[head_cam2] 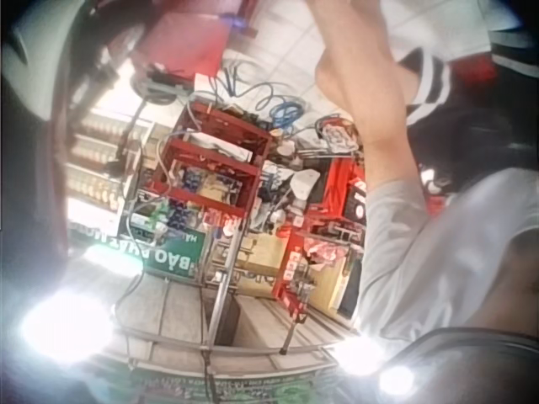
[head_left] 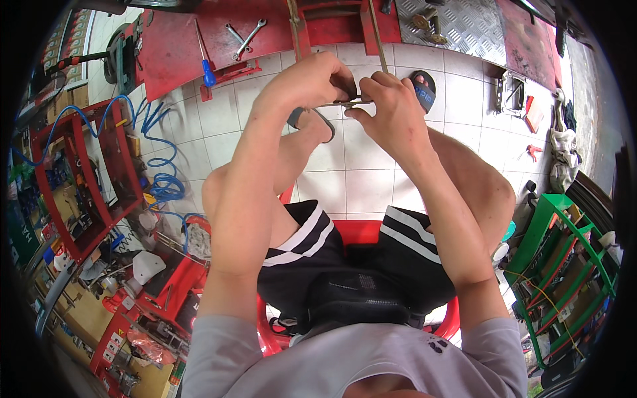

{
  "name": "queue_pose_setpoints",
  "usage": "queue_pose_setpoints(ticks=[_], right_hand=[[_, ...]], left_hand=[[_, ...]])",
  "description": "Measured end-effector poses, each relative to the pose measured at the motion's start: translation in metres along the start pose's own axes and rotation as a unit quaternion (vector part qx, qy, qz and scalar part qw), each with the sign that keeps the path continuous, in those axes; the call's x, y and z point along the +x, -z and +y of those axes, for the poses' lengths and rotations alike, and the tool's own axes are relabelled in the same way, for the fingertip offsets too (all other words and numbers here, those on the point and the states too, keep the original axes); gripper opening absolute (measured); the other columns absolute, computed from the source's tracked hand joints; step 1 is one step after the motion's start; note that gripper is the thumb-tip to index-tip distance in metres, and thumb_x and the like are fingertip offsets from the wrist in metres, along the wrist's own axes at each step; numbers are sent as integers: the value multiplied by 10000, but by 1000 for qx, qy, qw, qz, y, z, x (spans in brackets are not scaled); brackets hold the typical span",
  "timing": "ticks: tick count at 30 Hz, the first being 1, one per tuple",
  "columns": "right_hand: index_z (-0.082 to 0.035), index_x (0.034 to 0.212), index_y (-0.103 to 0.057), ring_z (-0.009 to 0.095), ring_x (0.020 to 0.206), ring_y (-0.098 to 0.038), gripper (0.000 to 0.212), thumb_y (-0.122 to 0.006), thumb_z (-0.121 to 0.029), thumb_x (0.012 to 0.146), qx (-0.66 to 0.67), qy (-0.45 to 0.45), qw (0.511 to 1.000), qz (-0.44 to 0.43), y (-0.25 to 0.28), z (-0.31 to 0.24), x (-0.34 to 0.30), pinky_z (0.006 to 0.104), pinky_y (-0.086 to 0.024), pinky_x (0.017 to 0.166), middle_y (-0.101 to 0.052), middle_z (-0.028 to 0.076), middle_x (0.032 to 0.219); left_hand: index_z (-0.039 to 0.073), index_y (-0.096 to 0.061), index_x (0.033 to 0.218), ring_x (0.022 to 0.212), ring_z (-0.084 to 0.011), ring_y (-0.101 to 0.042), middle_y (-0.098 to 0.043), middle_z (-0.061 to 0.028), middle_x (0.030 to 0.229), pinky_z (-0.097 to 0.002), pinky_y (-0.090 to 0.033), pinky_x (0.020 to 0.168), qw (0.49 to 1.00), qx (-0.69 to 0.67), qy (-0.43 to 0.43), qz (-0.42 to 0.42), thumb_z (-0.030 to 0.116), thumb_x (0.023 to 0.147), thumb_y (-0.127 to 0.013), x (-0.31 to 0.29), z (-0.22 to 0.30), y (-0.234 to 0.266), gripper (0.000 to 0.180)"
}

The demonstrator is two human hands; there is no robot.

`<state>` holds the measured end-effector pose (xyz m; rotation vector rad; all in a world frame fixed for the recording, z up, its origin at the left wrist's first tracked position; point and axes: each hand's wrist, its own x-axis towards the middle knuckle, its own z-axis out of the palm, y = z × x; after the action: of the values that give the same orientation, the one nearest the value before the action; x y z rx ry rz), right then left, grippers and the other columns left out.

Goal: The person sits on a low stool and works on a bicycle brake assembly held between their legs. They use a screwdriver to tighten screws on the brake caliper and handle various small metal components, including a brake pad and a metal bracket.

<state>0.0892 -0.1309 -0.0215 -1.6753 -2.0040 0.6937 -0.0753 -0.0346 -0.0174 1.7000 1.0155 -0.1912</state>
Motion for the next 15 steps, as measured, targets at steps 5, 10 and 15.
queue_pose_setpoints(ticks=[5,10,15], right_hand=[[-32,827,-650,276,843,-597,227,-781,-121,665,0,7,1000,4,-1,2,0,387,-391,742,-625,93,808],[-29,825,-650,279,839,-599,225,-782,-123,668,-5,3,1000,1,-2,3,0,388,-393,738,-627,94,808],[-31,871,-673,278,852,-604,248,-783,-124,669,-6,6,1000,-1,-1,1,0,386,-398,742,-641,93,826]], left_hand=[[-9,-707,1015,857,-231,-688,-730,-126,909,-336,-521,794,999,30,30,14,63,802,-677,0,-1,-3,226],[-11,-704,1026,864,-237,-689,-729,-133,917,-332,-521,792,998,51,42,9,90,812,-683,-1,3,-2,238],[-4,-708,1033,858,-222,-689,-730,-129,924,-326,-521,792,1000,19,-2,15,82,803,-684,-1,0,-1,247]])
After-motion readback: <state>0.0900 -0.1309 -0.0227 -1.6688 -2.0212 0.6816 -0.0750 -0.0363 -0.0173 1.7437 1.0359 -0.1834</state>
